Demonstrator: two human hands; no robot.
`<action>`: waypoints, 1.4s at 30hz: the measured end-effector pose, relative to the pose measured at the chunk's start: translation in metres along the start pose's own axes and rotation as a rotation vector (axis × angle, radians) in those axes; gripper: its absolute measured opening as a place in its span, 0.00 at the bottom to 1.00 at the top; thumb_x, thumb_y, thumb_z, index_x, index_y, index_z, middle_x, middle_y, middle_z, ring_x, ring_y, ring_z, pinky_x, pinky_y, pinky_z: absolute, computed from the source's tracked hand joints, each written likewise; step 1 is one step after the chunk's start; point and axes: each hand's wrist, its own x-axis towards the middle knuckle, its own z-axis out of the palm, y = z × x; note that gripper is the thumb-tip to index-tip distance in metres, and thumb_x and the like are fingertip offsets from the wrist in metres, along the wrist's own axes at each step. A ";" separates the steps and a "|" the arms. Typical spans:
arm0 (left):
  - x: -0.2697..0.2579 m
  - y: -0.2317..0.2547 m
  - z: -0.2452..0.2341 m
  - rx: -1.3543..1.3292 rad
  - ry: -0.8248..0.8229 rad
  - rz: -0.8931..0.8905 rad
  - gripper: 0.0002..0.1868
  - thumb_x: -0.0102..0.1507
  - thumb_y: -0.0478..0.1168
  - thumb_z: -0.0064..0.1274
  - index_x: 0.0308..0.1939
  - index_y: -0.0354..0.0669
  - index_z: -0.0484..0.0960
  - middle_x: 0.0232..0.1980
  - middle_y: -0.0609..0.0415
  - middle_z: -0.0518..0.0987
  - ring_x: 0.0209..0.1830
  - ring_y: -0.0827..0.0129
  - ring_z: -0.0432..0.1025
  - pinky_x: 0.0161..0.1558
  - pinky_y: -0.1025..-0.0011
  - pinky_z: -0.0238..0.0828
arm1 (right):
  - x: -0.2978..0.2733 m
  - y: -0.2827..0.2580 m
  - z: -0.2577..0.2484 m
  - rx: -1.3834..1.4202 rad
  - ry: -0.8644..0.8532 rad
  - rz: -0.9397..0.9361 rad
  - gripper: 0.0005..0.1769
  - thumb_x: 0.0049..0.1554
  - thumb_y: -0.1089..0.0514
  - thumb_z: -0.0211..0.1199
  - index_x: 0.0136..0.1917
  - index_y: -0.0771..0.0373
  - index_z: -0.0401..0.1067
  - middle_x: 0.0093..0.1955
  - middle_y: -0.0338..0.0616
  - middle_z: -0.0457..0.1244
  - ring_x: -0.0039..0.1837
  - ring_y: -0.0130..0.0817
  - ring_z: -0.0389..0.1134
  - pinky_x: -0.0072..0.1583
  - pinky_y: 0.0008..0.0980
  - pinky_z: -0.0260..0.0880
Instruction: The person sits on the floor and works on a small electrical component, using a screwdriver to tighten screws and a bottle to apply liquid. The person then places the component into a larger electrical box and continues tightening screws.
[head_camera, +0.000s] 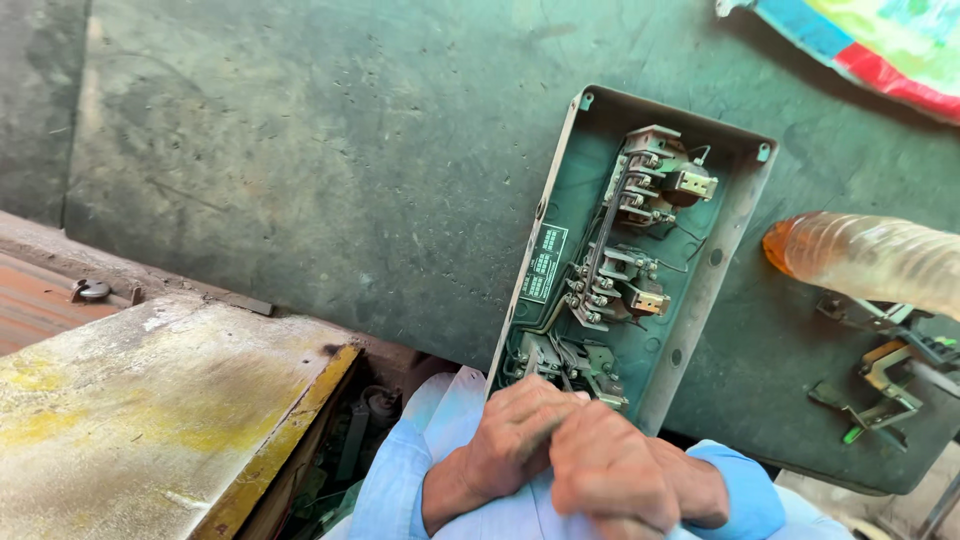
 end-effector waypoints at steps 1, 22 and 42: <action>-0.002 0.001 0.001 0.012 0.016 -0.028 0.19 0.57 0.28 0.60 0.53 0.30 0.80 0.51 0.43 0.82 0.46 0.52 0.78 0.47 0.61 0.77 | 0.004 -0.003 0.007 -0.092 0.089 -0.001 0.08 0.64 0.64 0.51 0.47 0.70 0.69 0.37 0.46 0.61 0.38 0.44 0.62 0.43 0.41 0.60; 0.020 -0.007 0.001 0.031 0.029 -0.113 0.10 0.57 0.26 0.58 0.42 0.35 0.81 0.39 0.46 0.81 0.37 0.55 0.78 0.40 0.65 0.75 | 0.025 -0.008 0.061 -0.435 0.918 0.258 0.12 0.65 0.61 0.48 0.49 0.66 0.72 0.31 0.35 0.56 0.34 0.22 0.54 0.38 0.26 0.55; 0.024 -0.022 0.000 0.008 0.028 -0.162 0.04 0.60 0.25 0.57 0.33 0.34 0.80 0.30 0.49 0.79 0.29 0.66 0.74 0.33 0.69 0.72 | 0.007 0.010 0.040 -0.261 0.757 0.324 0.15 0.66 0.56 0.49 0.49 0.68 0.73 0.31 0.31 0.55 0.34 0.18 0.53 0.36 0.25 0.55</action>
